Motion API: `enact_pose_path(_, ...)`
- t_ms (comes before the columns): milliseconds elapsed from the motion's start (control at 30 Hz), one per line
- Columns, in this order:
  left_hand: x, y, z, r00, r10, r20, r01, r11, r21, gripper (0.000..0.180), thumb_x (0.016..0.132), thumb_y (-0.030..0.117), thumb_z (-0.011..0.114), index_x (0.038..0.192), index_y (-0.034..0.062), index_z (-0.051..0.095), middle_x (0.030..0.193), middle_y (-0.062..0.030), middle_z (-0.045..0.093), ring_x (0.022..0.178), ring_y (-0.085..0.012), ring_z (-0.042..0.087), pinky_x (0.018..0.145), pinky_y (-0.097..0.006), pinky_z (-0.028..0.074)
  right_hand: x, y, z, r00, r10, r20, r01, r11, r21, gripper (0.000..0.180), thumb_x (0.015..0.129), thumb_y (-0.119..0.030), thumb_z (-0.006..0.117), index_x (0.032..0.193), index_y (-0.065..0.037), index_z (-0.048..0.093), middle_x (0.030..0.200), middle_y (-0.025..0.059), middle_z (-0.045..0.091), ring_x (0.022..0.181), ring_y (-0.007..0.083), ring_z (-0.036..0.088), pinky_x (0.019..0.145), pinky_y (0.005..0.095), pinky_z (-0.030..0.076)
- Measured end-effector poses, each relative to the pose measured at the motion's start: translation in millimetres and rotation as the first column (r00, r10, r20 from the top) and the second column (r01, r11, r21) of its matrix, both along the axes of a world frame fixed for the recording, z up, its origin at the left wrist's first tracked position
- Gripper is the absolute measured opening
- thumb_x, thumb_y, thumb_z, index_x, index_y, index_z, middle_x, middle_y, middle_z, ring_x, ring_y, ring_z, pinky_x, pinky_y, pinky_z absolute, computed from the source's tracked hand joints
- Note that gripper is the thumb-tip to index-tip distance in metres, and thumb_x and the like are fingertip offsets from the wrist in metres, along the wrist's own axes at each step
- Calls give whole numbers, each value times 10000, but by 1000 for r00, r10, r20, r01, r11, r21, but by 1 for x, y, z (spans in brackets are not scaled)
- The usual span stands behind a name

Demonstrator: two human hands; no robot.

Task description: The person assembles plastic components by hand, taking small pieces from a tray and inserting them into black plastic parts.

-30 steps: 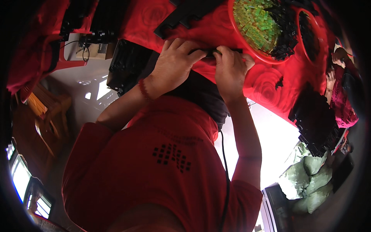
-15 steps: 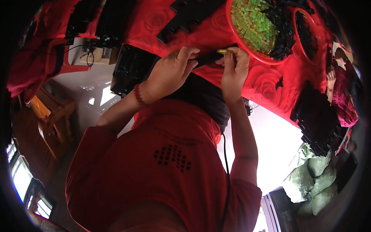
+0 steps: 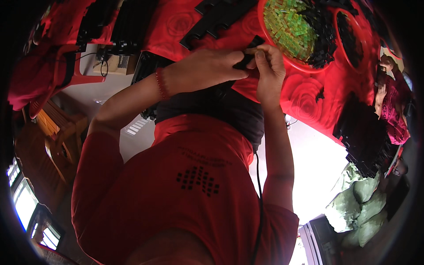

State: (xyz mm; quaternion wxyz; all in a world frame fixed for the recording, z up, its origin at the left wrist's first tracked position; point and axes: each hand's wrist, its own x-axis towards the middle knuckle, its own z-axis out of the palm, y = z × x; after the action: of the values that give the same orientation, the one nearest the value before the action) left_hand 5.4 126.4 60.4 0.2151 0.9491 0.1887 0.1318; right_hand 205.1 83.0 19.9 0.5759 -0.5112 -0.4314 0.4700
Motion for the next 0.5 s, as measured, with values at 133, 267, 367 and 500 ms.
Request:
enact_pose_path(133, 15, 2, -4, 992, -26, 120, 1, 979, 202, 143, 828, 148, 617, 965, 134, 655, 999, -46, 544, 893, -207, 605, 805, -371, 516, 5, -9, 13, 989, -147, 13, 147, 989, -10, 138, 997, -50, 548, 1120, 5, 579, 981, 98, 687, 727, 111, 608, 724, 244, 511)
enact_pose_path(267, 26, -5, -7, 983, 14, 180, -83, 921, 380, 93, 783, 153, 637, 864, 109, 633, 946, -40, 586, 873, -196, 599, 951, -414, 472, 13, -25, 45, 947, -320, 13, 318, 944, 89, 137, 990, -36, 553, 1114, 17, 580, 980, 130, 695, 734, 114, 612, 718, 258, 514)
enact_pose_path(367, 30, -13, -13, 985, 87, 146, -138, 912, 387, 115, 772, 166, 644, 870, 105, 642, 870, -24, 605, 866, -197, 597, 928, -390, 479, 16, -40, 55, 915, -383, 127, 356, 914, 197, 133, 993, -30, 546, 1113, 13, 582, 979, 137, 697, 751, 107, 606, 718, 242, 505)
enact_pose_path(500, 38, -22, -22, 978, 176, 113, -207, 897, 390, 182, 752, 214, 696, 893, 108, 650, 842, -14, 612, 877, -200, 603, 905, -376, 480, 7, -60, 52, 915, -325, 238, 296, 943, 150, 156, 976, -63, 616, 1120, -13, 587, 978, 91, 676, 784, 98, 584, 722, 220, 475)
